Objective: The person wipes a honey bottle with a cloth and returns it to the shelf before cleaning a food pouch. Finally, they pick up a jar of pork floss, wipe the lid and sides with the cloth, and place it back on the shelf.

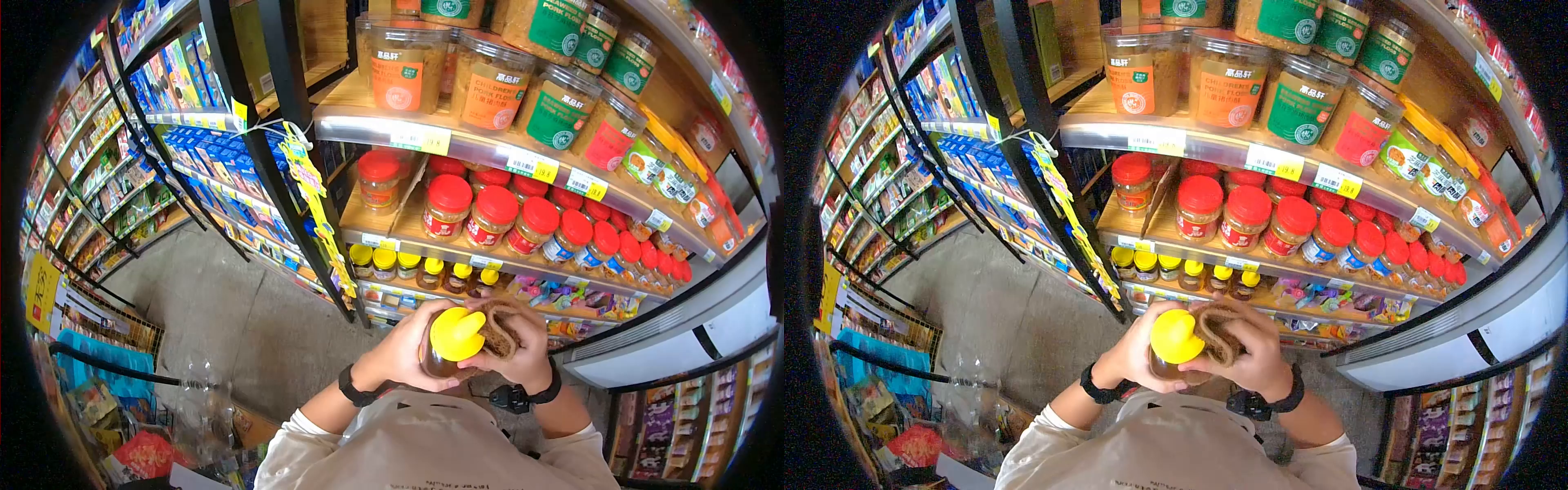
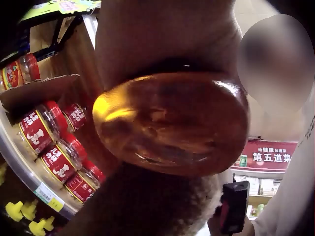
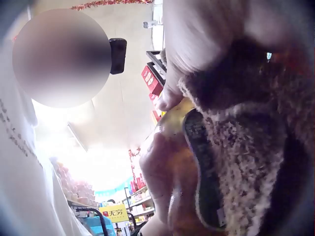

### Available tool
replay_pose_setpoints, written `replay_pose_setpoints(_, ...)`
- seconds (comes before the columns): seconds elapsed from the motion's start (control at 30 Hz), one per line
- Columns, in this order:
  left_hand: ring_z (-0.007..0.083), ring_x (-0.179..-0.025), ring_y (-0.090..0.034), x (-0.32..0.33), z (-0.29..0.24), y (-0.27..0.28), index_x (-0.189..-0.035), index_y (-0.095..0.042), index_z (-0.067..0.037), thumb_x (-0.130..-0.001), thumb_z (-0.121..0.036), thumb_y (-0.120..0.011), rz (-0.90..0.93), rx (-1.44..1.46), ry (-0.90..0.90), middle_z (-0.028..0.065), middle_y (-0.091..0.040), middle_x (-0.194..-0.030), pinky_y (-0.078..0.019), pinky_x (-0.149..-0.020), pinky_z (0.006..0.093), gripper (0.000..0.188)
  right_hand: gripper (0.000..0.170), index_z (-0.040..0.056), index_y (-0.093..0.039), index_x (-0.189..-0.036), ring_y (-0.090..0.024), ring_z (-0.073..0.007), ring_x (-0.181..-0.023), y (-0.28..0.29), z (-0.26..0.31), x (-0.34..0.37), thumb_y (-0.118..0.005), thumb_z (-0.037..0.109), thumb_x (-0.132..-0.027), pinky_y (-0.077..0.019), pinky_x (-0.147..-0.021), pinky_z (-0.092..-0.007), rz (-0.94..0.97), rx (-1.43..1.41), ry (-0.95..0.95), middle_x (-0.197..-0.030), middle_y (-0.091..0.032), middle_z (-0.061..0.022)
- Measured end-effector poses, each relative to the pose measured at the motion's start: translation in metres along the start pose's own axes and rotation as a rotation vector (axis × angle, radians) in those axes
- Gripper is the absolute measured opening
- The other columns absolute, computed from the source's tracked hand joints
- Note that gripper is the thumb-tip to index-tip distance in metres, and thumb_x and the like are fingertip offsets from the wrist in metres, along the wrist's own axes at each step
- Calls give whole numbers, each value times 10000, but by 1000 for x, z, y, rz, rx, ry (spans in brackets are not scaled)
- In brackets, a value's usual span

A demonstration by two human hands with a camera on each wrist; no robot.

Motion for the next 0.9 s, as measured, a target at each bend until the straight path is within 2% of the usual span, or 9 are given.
replay_pose_setpoints(0.17, 278, -1038, -571, -5, -5, 3, -1254, -354, -33, -548, -249, -855, -77, -49, -61, 151, -539, -1153, -450, -892, 366, 892, 347, 57, -609, -819, -648, -300, -914, 3, 12, 5, -851, 187, -608, -524, -773, -381, -171, 59, 205, -1023, -644, -143)
replay_pose_setpoints(0.37, 258, -946, -584, -3, -5, 5, -1230, -377, -40, -503, -311, -869, -82, -145, -119, 131, -551, -1068, -474, -839, 356, 919, 315, 112, -575, -730, -631, -231, -731, 6, 16, 18, -854, 203, -616, -517, -636, -316, -99, 116, 393, -958, -633, -109)
replay_pose_setpoints(0.43, 287, -960, -589, -1, -6, 8, -1217, -400, -36, -512, -314, -859, -42, -113, -127, 146, -553, -1092, -479, -842, 366, 886, 388, 94, -580, -748, -626, -225, -756, 11, 9, 21, -869, 300, -590, -510, -648, -312, -136, 71, 253, -949, -619, -115)
replay_pose_setpoints(0.47, 317, -974, -594, 0, -6, 8, -1203, -423, -32, -521, -316, -848, -2, -81, -136, 161, -554, -1115, -483, -844, 376, 853, 483, 63, -576, -783, -611, -256, -860, 17, 1, 21, -880, 365, -559, -500, -735, -351, -124, 7, 143, -977, -594, -145)
replay_pose_setpoints(0.57, 326, -994, -584, -2, -10, 5, -1222, -412, -27, -503, -318, -852, 154, -8, -159, 166, -552, -1121, -482, -848, 385, 892, 523, 39, -569, -827, -577, -304, -965, 21, 9, -2, -887, 350, -551, -465, -840, -390, -62, -227, 66, -1050, -561, -188)
replay_pose_setpoints(0.6, 327, -1011, -576, -1, -16, 6, -1235, -405, -23, -500, -322, -854, 192, -47, -146, 171, -548, -1126, -477, -856, 384, 911, 602, 0, -586, -936, -556, -324, -1023, 20, 18, -12, -888, 346, -545, -427, -909, -417, 173, -185, 70, -1124, -530, -215)
replay_pose_setpoints(0.63, 327, -1011, -576, -1, -16, 5, -1235, -405, -23, -500, -322, -854, 192, -47, -145, 171, -548, -1126, -477, -856, 384, 911, 602, 0, -586, -936, -556, -324, -1023, 20, 17, -10, -888, 346, -545, -427, -909, -417, 173, -186, 69, -1124, -530, -215)
replay_pose_setpoints(0.7, 327, -1012, -575, -1, -15, 2, -1241, -401, -20, -503, -321, -854, 242, -37, -110, 171, -548, -1129, -472, -863, 385, 916, 663, -19, -602, -1027, -554, -321, -1052, 6, 11, -1, -886, 333, -543, -430, -919, -414, 410, -123, 70, -1164, -527, -207)
replay_pose_setpoints(0.9, 312, -990, -587, 2, -9, 1, -1222, -386, -21, -511, -320, -854, 8, -104, -67, 165, -551, -1095, -469, -860, 378, 903, 364, 17, -692, -896, -604, -298, -958, 3, 11, 2, -840, 214, -629, -490, -825, -361, 150, -102, -45, -1077, -583, -163)
Point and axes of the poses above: each hand's wrist, its own x-axis away from the middle knuckle, its own y-axis out of the back of the hand, z = x × y, the point moved 5 cm from there along -x, towards the middle knuckle
